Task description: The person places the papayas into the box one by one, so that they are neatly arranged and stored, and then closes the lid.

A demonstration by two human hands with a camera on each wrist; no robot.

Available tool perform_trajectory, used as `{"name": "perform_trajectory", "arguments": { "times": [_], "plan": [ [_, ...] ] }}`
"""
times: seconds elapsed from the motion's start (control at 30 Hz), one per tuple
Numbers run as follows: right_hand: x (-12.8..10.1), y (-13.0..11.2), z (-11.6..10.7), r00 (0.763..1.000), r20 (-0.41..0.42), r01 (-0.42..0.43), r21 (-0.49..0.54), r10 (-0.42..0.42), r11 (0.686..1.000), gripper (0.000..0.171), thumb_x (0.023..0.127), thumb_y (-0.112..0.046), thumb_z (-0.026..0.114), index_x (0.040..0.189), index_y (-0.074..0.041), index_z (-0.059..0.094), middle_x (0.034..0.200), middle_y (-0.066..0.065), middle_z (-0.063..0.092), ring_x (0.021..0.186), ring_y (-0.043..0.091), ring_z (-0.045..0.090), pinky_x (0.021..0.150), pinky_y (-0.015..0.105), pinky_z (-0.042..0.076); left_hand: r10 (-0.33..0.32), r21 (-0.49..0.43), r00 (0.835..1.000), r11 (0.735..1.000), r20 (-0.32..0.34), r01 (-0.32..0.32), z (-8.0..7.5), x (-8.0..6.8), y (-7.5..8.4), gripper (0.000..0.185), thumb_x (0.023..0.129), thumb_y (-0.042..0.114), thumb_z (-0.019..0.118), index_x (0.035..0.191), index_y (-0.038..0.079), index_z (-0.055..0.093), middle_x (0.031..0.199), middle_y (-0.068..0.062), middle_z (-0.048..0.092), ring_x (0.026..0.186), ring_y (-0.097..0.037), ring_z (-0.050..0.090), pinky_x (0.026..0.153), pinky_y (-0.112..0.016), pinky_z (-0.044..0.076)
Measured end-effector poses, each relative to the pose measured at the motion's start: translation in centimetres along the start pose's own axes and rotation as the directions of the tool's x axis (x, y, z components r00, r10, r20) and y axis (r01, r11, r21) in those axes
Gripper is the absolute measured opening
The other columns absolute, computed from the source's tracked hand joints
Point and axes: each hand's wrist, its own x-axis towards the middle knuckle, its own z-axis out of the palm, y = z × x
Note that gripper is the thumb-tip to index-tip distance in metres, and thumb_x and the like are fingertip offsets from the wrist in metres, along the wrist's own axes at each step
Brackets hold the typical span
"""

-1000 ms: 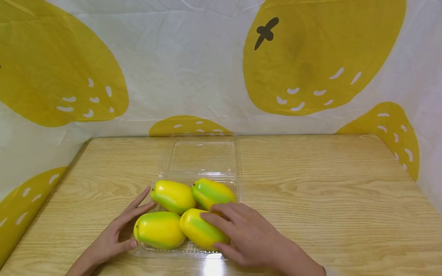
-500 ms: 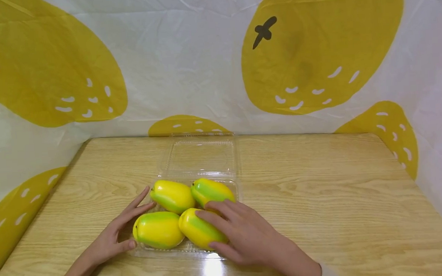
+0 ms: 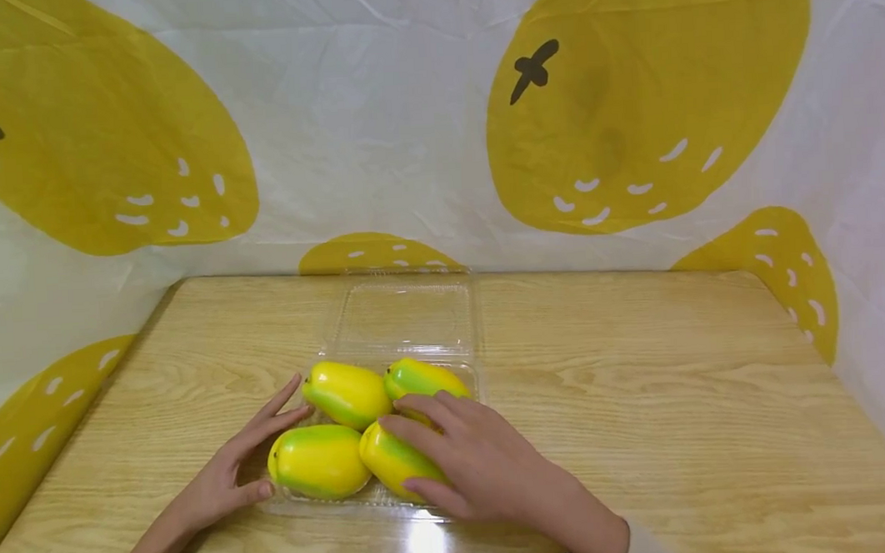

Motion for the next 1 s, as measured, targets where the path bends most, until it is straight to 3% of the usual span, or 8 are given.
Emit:
{"name": "perform_trajectory", "arguments": {
  "times": [0.07,0.2,0.33,0.43,0.6,0.8,0.9,1.0],
  "plan": [
    [0.0,0.4,-0.4,0.999,-0.006,-0.040,0.013,0.040,0.999,0.056,0.084,-0.040,0.057,0.132,-0.016,0.041,0.128,0.002,0.044,0.115,0.016,0.042,0.091,0.036,0.038,0.016,-0.028,1.000,0.999,-0.026,-0.016,0.0,0.0,-0.1,0.067,0.084,0.039,0.058,0.131,-0.004,0.039,0.143,-0.026,0.015,0.129,-0.042,0.013,0.099,-0.055,0.014],
    [-0.1,1.9,-1.2,0.981,-0.045,-0.185,0.106,0.190,0.977,0.054,0.084,-0.034,0.059,0.132,-0.017,0.040,0.128,0.001,0.043,0.107,0.016,0.047,0.083,0.035,0.044,-0.006,-0.162,0.993,0.987,-0.115,-0.013,-0.5,0.1,-0.6,0.053,0.088,0.012,0.054,0.132,-0.008,0.033,0.140,-0.027,0.022,0.122,-0.045,0.027,0.102,-0.031,0.023],
    [-0.3,4.0,-1.9,0.918,-0.116,-0.341,0.254,0.378,0.905,0.051,0.084,-0.021,0.063,0.131,-0.019,0.042,0.120,-0.005,0.047,0.087,0.012,0.049,0.065,0.028,0.045,-0.093,-0.315,0.974,0.949,-0.208,0.023,-1.7,0.9,-1.9,0.046,0.088,-0.012,0.038,0.133,-0.009,0.029,0.133,-0.030,0.033,0.114,-0.048,0.037,0.093,-0.038,0.037],
    [-0.6,5.5,-2.1,0.851,-0.146,-0.431,0.355,0.505,0.830,0.046,0.085,-0.018,0.061,0.128,-0.021,0.045,0.116,-0.008,0.050,0.080,0.010,0.048,0.061,0.026,0.043,-0.124,-0.365,0.961,0.931,-0.248,0.026,-2.9,2.0,-2.8,0.041,0.091,-0.010,0.031,0.132,-0.008,0.032,0.125,-0.033,0.038,0.111,-0.047,0.040,0.089,-0.042,0.040],
    [-0.9,7.8,-1.8,0.751,-0.089,-0.536,0.497,0.654,0.682,0.039,0.089,-0.025,0.054,0.127,-0.019,0.046,0.121,-0.004,0.050,0.088,0.013,0.051,0.072,0.032,0.044,-0.241,-0.440,0.936,0.892,-0.259,0.108,-4.1,4.4,-3.6,0.036,0.096,0.003,0.032,0.132,-0.002,0.037,0.125,-0.031,0.039,0.110,-0.046,0.042,0.088,-0.046,0.039],
    [-0.9,9.8,-1.2,0.628,0.049,-0.609,0.652,0.777,0.451,0.043,0.091,-0.034,0.049,0.129,-0.013,0.044,0.121,0.004,0.050,0.097,0.027,0.053,0.077,0.042,0.045,-0.428,-0.661,0.864,0.734,-0.267,0.159,-4.4,7.1,-4.5,0.039,0.097,0.021,0.038,0.128,-0.001,0.042,0.129,-0.026,0.038,0.114,-0.046,0.039,0.092,-0.049,0.033],
    [-0.7,10.3,-1.2,0.576,0.110,-0.620,0.705,0.810,0.346,0.047,0.090,-0.037,0.049,0.130,-0.012,0.043,0.122,0.009,0.050,0.099,0.031,0.052,0.077,0.044,0.046,-0.460,-0.729,0.858,0.665,-0.230,0.162,-4.4,8.1,-4.7,0.040,0.097,0.022,0.037,0.129,-0.001,0.041,0.129,-0.024,0.038,0.116,-0.046,0.036,0.094,-0.050,0.030],
    [-0.5,10.6,-0.9,0.545,0.148,-0.620,0.734,0.825,0.278,0.048,0.090,-0.037,0.049,0.130,-0.011,0.043,0.125,0.013,0.049,0.099,0.032,0.051,0.080,0.045,0.044,-0.481,-0.759,0.860,0.621,-0.171,0.196,-4.2,9.0,-5.0,0.042,0.097,0.023,0.037,0.131,0.000,0.037,0.131,-0.023,0.036,0.119,-0.045,0.033,0.097,-0.051,0.026]
  ]
}}
